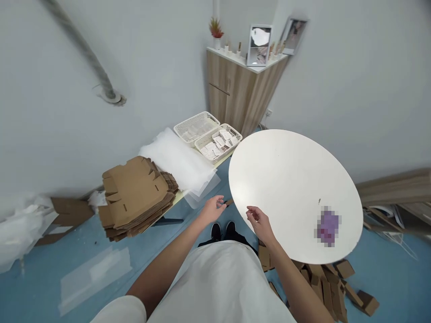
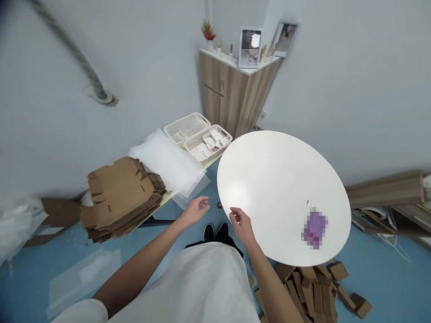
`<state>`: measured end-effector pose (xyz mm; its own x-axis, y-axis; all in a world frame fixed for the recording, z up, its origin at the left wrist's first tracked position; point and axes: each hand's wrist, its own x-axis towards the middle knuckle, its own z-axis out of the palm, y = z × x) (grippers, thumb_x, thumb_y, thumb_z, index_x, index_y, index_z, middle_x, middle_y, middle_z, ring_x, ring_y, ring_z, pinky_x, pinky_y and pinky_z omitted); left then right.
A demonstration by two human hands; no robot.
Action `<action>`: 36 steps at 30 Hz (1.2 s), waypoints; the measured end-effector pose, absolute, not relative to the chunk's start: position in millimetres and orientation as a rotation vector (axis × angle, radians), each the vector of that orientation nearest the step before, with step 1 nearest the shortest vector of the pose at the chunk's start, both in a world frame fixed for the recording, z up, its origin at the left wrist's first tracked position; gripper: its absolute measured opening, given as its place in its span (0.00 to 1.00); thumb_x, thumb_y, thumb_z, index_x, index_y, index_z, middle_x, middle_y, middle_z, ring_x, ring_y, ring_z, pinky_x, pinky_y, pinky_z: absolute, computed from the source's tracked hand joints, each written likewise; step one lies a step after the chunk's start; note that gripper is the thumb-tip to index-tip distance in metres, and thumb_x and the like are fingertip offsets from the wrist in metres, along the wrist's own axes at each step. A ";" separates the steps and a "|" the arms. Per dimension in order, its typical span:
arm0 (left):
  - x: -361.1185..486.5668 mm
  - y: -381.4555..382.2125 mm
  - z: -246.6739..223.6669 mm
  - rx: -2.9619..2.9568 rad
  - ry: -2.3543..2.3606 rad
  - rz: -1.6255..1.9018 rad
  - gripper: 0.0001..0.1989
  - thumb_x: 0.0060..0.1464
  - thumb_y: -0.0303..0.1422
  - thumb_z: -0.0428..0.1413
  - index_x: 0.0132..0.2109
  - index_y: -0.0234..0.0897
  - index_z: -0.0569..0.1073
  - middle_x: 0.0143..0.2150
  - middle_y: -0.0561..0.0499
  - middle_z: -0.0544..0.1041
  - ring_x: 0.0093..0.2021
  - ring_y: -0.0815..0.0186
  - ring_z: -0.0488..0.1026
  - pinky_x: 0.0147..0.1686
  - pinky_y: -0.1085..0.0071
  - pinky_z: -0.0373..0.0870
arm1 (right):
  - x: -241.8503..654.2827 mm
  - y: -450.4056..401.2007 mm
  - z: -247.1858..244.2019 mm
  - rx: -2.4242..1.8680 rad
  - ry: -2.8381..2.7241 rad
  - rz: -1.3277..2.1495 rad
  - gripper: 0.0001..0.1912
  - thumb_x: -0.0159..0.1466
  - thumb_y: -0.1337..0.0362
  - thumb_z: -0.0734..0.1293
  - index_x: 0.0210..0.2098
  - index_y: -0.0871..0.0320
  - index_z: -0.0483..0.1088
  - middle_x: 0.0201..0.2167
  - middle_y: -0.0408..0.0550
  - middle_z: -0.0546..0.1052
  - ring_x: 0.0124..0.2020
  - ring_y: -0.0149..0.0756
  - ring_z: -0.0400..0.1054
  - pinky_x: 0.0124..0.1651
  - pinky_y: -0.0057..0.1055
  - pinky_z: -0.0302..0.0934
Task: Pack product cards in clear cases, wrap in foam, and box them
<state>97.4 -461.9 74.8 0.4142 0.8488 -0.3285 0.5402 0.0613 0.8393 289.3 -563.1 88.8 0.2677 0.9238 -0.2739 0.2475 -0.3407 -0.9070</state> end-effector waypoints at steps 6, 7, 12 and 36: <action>72.0 -441.6 87.5 1.561 1.338 0.438 0.24 0.51 0.40 0.51 0.55 0.38 0.62 0.48 0.45 0.71 0.43 0.63 0.71 0.41 0.66 0.68 | 294.8 -519.7 78.8 -1.760 -1.121 1.208 0.21 0.55 0.50 0.62 0.43 0.57 0.68 0.36 0.50 0.74 0.32 0.36 0.68 0.37 0.36 0.64; 67.3 -438.9 89.6 1.561 1.357 0.443 0.24 0.51 0.41 0.51 0.55 0.38 0.62 0.48 0.45 0.71 0.43 0.62 0.71 0.41 0.66 0.68 | 295.8 -510.2 76.7 -1.760 -1.141 1.221 0.21 0.55 0.50 0.62 0.43 0.57 0.68 0.36 0.50 0.74 0.32 0.35 0.68 0.37 0.36 0.64; 47.1 -424.7 91.4 1.555 1.404 0.406 0.25 0.51 0.42 0.50 0.55 0.39 0.62 0.48 0.45 0.71 0.44 0.62 0.71 0.41 0.67 0.68 | 296.8 -460.4 70.7 -1.760 -1.308 1.328 0.20 0.55 0.52 0.63 0.43 0.55 0.68 0.36 0.49 0.74 0.33 0.36 0.69 0.39 0.38 0.63; 81.7 -218.1 70.6 1.703 1.212 0.275 0.20 0.48 0.36 0.54 0.49 0.36 0.68 0.45 0.45 0.74 0.41 0.61 0.72 0.40 0.67 0.69 | 271.5 -265.9 54.4 -2.043 -1.859 0.663 0.17 0.58 0.66 0.58 0.47 0.55 0.67 0.43 0.51 0.74 0.43 0.42 0.66 0.45 0.38 0.59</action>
<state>81.7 -218.1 70.6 0.4746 0.8141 -0.3345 0.5902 -0.0125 0.8072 271.5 -265.9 54.4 0.0563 0.9894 -0.1339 0.8510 -0.1177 -0.5118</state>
